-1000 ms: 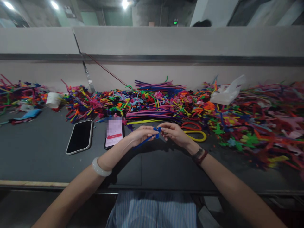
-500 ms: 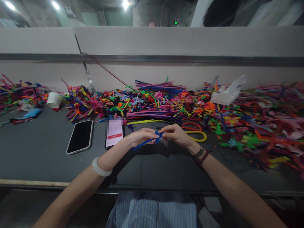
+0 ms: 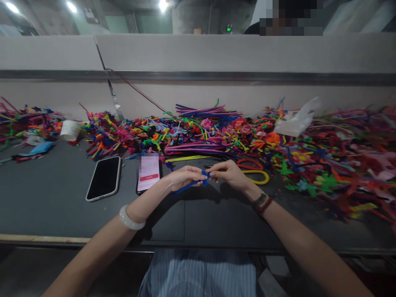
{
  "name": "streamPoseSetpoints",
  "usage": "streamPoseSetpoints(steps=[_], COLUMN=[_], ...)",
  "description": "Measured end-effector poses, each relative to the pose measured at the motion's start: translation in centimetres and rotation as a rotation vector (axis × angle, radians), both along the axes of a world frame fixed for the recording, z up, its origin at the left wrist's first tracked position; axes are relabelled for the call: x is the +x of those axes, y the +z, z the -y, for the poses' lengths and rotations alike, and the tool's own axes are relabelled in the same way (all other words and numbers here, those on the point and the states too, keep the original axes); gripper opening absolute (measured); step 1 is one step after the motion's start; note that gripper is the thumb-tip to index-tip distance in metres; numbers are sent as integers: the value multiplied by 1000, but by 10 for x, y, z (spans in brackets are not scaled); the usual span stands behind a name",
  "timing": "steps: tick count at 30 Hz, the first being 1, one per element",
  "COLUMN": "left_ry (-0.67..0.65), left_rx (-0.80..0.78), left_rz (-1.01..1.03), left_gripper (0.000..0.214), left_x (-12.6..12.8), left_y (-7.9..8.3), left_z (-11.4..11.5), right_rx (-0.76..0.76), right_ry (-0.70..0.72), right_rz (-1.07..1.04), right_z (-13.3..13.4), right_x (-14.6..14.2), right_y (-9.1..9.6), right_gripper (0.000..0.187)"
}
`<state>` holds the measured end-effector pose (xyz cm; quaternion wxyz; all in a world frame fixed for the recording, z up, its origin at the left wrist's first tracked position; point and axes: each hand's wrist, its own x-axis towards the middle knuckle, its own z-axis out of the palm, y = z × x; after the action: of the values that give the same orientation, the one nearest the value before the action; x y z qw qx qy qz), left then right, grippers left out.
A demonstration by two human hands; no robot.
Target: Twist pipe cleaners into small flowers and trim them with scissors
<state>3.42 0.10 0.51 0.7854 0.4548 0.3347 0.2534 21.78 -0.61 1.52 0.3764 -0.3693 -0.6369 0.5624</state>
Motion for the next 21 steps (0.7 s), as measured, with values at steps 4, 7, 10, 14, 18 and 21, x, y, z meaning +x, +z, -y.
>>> streamPoseSetpoints(steps=[4,7,10,14,18,21], left_ry=[36,94,138,164,188,189], left_rx=[-1,-19,-20,28,38,54], left_rz=[20,57,84,74,13,2], left_gripper=[16,15,16,15,11,12], left_x=[-1,-1,-1,-1,-1,-2], left_y=[1,3,3,3,5,4], left_z=[-2,-4,-7,-7,-5,-6], right_rx=[15,45,71,67,59,50], right_ry=[-33,-88,-135,-161,-170,-156], right_rz=[-22,-58,-70,-79,-78,-79], right_z=[-1,-4,-6,-8,-8,-7], right_x=[0,1,2,2,1,1], right_y=[-1,-2,-5,-6,-6,-6], right_gripper=[19,18,18,19,21,22])
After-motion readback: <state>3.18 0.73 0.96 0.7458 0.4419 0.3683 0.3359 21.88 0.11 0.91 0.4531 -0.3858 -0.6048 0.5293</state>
